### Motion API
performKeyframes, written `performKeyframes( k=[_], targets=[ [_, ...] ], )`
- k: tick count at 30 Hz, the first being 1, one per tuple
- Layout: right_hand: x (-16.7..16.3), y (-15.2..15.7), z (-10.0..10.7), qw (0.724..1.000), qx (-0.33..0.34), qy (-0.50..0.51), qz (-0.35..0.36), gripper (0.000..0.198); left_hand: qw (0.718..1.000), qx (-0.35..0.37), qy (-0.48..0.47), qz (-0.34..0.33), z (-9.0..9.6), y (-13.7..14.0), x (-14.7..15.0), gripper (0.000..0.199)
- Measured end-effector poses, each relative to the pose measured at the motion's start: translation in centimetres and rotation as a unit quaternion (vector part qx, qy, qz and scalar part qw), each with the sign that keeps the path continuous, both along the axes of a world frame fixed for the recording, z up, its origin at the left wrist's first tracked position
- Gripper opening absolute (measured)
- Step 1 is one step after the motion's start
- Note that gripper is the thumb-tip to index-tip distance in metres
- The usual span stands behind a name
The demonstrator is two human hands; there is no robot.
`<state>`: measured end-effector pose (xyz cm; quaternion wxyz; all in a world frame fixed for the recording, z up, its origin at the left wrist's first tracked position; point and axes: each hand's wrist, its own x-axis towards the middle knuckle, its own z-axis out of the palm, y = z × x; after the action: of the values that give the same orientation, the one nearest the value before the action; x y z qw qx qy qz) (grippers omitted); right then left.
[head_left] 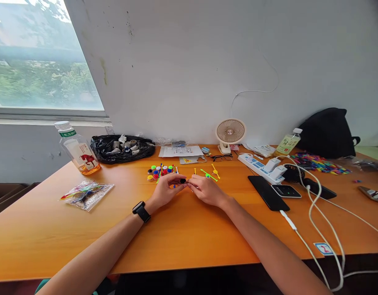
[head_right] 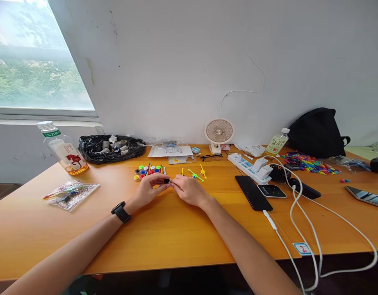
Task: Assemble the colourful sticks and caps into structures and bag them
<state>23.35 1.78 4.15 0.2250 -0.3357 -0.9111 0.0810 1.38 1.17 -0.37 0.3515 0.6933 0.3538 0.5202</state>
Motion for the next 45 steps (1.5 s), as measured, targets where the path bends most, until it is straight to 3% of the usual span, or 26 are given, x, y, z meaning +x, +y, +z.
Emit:
performKeyframes(
  k=[10,32,35,38,42,45],
  targets=[
    [-0.2,-0.4,0.1,1.000,-0.009,0.014,-0.012,0.020,0.981,0.109,0.145,0.063,1.2,-0.2,-0.6,0.020],
    [-0.4,-0.3,-0.1,0.997,-0.021,0.073,0.009,0.022,0.981,0.115,0.152,0.046,1.6,-0.3,-0.3,0.018],
    [-0.4,-0.1,-0.1,0.993,-0.027,0.111,0.010,0.021,0.990,0.075,0.109,0.047,1.4,-0.4,-0.1,0.026],
    [-0.4,0.2,-0.2,0.990,-0.022,0.138,-0.002,0.020,1.000,-0.026,0.005,0.008,1.2,-0.4,-0.1,0.039],
    [-0.4,0.4,-0.3,0.985,-0.034,0.171,-0.011,0.022,0.989,-0.099,-0.076,-0.078,1.8,-0.5,-0.2,0.038],
    [-0.3,0.2,-0.2,0.980,-0.039,0.190,-0.043,0.032,0.983,-0.125,-0.099,-0.089,2.4,-0.6,-0.4,0.039]
  ],
)
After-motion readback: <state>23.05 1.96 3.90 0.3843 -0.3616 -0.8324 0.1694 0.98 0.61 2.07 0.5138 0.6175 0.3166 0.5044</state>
